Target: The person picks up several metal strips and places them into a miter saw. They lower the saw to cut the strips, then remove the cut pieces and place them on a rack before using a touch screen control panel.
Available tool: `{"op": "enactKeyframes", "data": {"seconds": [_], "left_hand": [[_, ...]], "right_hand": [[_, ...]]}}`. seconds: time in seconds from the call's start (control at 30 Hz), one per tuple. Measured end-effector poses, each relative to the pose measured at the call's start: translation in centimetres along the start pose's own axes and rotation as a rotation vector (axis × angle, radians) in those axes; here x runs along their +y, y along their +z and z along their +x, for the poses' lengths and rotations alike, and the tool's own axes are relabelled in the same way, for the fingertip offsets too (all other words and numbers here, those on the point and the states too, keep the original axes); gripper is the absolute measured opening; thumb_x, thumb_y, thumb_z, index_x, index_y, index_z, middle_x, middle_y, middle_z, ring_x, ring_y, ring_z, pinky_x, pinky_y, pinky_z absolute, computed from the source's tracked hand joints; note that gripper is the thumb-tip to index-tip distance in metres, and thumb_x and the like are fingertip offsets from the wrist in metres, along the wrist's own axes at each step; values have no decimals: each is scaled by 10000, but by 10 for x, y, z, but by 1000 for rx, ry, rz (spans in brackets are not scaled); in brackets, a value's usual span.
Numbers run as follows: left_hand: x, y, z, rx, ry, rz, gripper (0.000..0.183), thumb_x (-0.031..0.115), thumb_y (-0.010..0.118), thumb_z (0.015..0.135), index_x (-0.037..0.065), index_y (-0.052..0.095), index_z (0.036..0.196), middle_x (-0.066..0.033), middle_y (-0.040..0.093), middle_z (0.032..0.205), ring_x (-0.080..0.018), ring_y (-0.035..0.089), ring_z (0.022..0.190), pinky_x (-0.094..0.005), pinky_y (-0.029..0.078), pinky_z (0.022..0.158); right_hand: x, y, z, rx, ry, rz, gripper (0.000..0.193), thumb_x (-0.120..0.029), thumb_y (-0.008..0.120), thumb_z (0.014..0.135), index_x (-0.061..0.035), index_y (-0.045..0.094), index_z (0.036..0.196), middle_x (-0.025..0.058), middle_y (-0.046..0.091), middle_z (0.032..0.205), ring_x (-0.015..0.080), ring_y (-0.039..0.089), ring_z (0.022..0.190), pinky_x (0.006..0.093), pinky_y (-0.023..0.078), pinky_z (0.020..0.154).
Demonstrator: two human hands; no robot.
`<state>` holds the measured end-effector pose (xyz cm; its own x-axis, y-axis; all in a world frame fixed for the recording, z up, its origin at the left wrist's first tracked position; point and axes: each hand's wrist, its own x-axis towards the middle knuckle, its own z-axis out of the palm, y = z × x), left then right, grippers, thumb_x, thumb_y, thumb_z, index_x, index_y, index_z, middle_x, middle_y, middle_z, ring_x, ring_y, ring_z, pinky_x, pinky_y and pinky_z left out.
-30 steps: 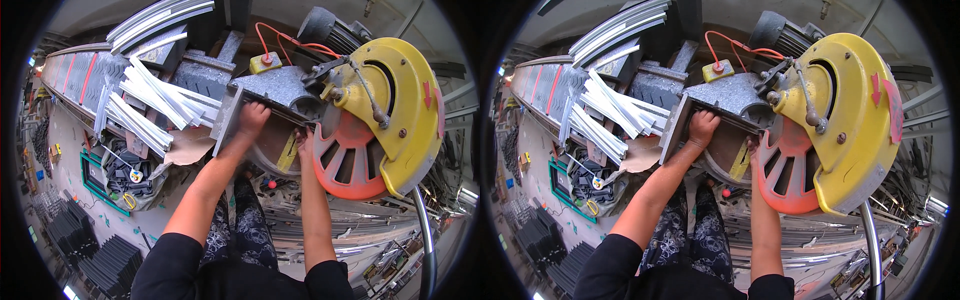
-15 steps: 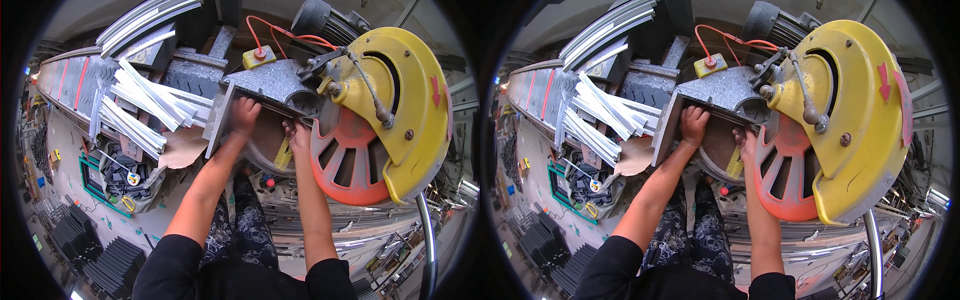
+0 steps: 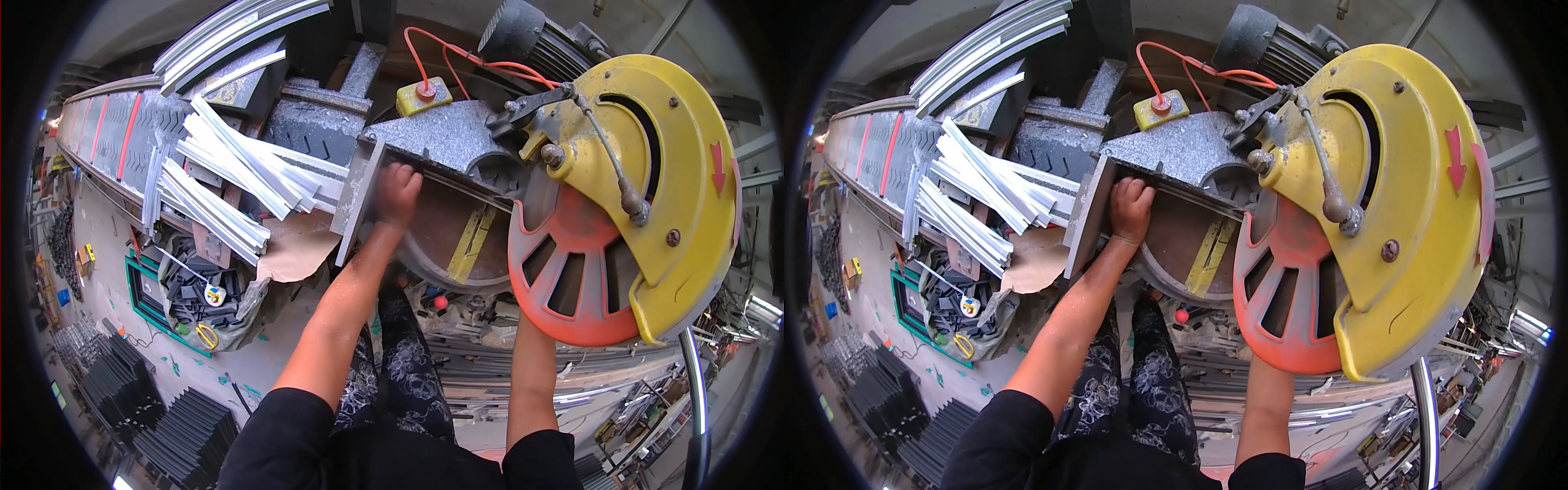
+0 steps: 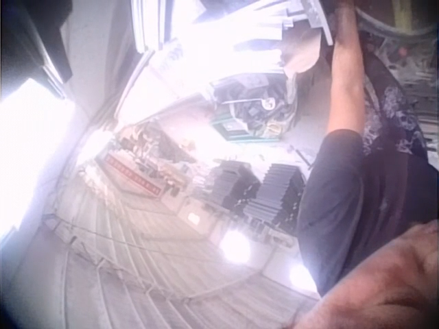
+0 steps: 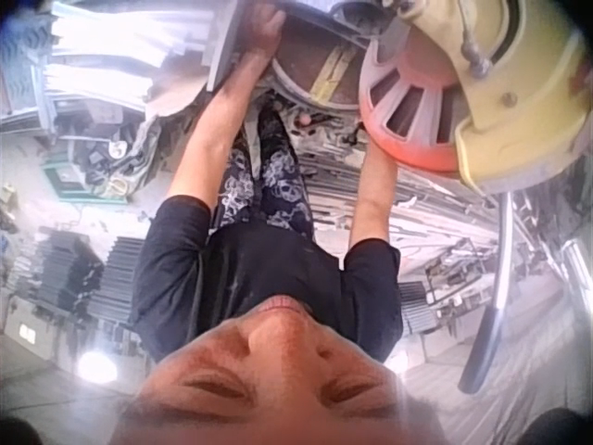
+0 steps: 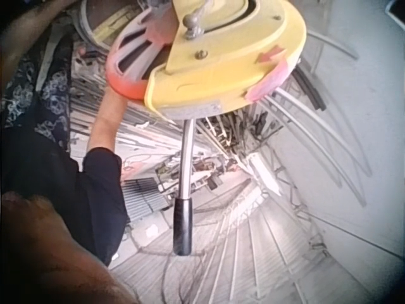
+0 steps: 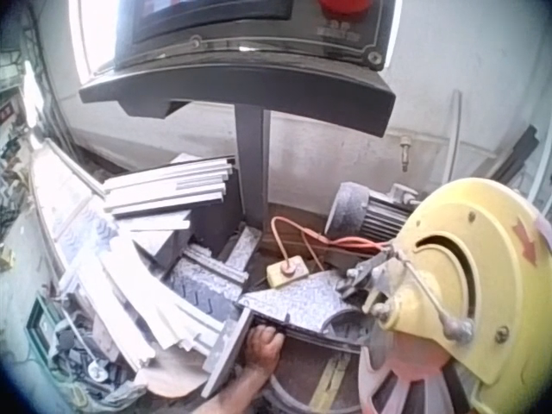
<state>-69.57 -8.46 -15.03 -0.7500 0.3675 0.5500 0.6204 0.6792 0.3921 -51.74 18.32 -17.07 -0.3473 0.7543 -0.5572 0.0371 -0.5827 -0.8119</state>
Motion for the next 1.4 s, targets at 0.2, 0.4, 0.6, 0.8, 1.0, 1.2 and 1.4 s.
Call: {"op": "enactKeyframes", "data": {"seconds": [0.2,0.4,0.6,0.8,1.0,1.2,1.4], "left_hand": [[0,-1,0,-103,245,-50,161,130,577,691,141,615,847,-27,581,928,-216,536,854,-363,433,727],[1,-2,-3,-132,168,-46,180,149,548,701,124,622,863,-29,583,923,-221,549,876,-351,441,759],[1,1,-3,-67,169,-82,161,146,553,706,118,620,850,-31,579,907,-224,549,865,-351,444,746],[1,3,-5,-58,152,-17,163,137,574,679,147,610,838,-10,562,900,-203,532,861,-338,445,725],[-1,8,-5,-62,134,-9,155,148,561,692,171,609,837,-9,560,900,-211,532,872,-344,438,729],[1,9,-4,-38,132,-17,85,143,536,688,169,563,764,-18,502,793,-215,523,807,-355,423,677],[-1,7,-3,-138,93,-72,21,141,565,721,139,579,736,-45,484,741,-241,515,780,-374,415,674]], "right_hand": [[-4,-13,-5,19,34,19,319,-222,583,889,-55,539,1158,107,629,1013,181,625,892,265,513,696],[-8,-13,-6,15,41,21,322,-220,581,888,-51,540,1160,104,625,1005,175,622,890,267,512,701],[-12,-12,-9,15,51,16,325,-219,579,887,-48,541,1161,102,622,997,169,619,888,270,511,706],[-11,-11,-9,3,67,22,328,-218,577,886,-44,542,1163,99,618,989,163,616,886,272,510,711],[-10,-5,-15,-14,93,41,332,-217,575,885,-40,543,1164,97,615,980,157,613,884,275,509,716],[-40,2,-46,-39,95,16,335,-216,573,884,-36,544,1166,94,611,972,151,610,882,277,508,720],[-185,1,-149,60,-234,-155,338,-215,571,883,-32,546,1167,92,608,964,145,607,880,280,507,725]]}}
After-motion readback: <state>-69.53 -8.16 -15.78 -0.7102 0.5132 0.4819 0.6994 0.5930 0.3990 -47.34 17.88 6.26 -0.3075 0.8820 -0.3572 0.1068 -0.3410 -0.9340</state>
